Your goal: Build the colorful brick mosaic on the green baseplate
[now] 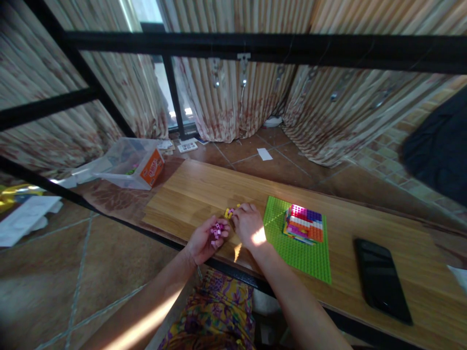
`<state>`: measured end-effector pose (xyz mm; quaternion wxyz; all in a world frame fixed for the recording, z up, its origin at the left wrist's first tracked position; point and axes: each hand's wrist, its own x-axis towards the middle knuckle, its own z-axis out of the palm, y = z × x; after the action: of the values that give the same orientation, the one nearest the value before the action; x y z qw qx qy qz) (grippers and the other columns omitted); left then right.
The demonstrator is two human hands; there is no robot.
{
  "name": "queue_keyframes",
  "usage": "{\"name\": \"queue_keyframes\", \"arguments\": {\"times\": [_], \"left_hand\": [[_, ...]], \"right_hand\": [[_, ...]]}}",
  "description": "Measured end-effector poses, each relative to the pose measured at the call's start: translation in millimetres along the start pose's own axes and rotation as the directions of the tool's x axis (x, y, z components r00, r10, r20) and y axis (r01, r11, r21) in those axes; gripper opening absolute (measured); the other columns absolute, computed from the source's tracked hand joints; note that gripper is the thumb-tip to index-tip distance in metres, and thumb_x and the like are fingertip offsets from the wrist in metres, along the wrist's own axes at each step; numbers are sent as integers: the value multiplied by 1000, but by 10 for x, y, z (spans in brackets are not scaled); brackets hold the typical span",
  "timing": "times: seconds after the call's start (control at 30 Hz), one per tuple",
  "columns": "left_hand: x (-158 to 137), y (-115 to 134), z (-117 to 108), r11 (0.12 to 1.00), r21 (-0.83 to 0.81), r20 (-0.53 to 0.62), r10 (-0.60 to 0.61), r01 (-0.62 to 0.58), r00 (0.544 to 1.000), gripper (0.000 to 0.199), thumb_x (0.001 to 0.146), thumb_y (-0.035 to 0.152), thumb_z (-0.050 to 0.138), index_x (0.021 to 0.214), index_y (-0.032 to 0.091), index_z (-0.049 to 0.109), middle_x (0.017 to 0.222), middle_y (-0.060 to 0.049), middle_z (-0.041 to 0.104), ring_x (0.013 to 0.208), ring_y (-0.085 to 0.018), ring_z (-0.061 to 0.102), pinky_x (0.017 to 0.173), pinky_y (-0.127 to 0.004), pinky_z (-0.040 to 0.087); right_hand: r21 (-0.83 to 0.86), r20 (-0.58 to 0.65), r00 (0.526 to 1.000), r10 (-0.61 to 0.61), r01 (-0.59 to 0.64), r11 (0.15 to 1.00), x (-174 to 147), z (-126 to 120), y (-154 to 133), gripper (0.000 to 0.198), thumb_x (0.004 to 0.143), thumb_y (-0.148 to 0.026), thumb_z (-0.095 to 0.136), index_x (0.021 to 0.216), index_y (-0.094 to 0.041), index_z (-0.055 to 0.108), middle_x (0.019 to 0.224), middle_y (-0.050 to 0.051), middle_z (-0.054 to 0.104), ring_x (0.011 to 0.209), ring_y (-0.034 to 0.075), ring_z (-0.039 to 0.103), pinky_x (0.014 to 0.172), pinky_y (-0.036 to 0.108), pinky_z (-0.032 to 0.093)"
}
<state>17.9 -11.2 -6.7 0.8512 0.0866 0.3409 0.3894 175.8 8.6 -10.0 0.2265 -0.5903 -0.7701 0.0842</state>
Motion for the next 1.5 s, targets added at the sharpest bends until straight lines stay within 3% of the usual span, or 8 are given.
{"name": "queue_keyframes", "arguments": {"times": [0.1,0.23,0.4,0.53,0.77,0.9,1.07,1.5], "left_hand": [[9,-3,10,1000,6,-15,1,0,1000,35,92,36,41,85,9,62,74,-9,64,58,-10,61,37,-13,37],[14,-8,20,1000,7,6,4,-4,1000,36,92,37,41,83,9,61,69,-7,61,54,-8,58,34,-11,31],[-11,-16,-16,1000,8,53,-8,7,999,24,87,32,50,78,11,57,65,-2,53,43,-2,42,30,-9,20],[-24,-15,-36,999,14,61,-30,29,998,19,86,29,51,79,12,55,66,0,51,42,-1,38,31,-9,19],[-1,-12,-36,1000,18,69,-21,20,997,19,85,30,52,80,12,55,68,-1,52,44,-2,39,31,-10,19],[22,-18,-40,999,34,61,-19,17,998,24,86,34,51,82,11,56,69,-3,53,45,-3,42,32,-11,20],[53,-17,-45,999,39,79,-13,10,997,27,85,38,52,81,11,57,68,-3,53,46,-4,43,31,-11,18],[-3,-5,-16,996,83,50,-24,20,998,18,83,30,52,81,12,55,68,0,49,43,-1,35,32,-10,17]], "right_hand": [[191,-58,996,60,-48,980,-32,-81,-68,19,87,-28,53,86,-21,70,92,7,64,91,21,56,85,36,44],[341,12,1000,-28,23,940,-25,-206,-167,22,89,-33,51,85,-23,70,94,5,65,92,19,58,85,32,44],[122,-14,999,37,-35,992,116,-163,-42,24,91,-24,48,88,-22,71,90,6,66,90,19,57,85,31,41],[-33,91,996,4,-1,999,201,-54,56,22,89,-23,50,95,-23,71,92,6,66,94,20,55,87,31,37],[-104,133,991,9,5,995,227,4,11,21,88,-19,50,89,-21,70,90,8,65,95,21,53,87,33,37],[60,64,996,62,-66,996,162,-101,-61,19,88,-24,51,86,-19,69,87,7,65,90,20,56,84,31,40],[319,115,993,-4,-34,947,92,-256,-160,19,86,-33,55,91,-23,70,88,2,67,85,16,60,78,27,42],[-129,154,960,236,-217,968,266,40,-180,23,87,-28,49,88,-22,71,93,7,65,94,20,55,83,31,37]]}}
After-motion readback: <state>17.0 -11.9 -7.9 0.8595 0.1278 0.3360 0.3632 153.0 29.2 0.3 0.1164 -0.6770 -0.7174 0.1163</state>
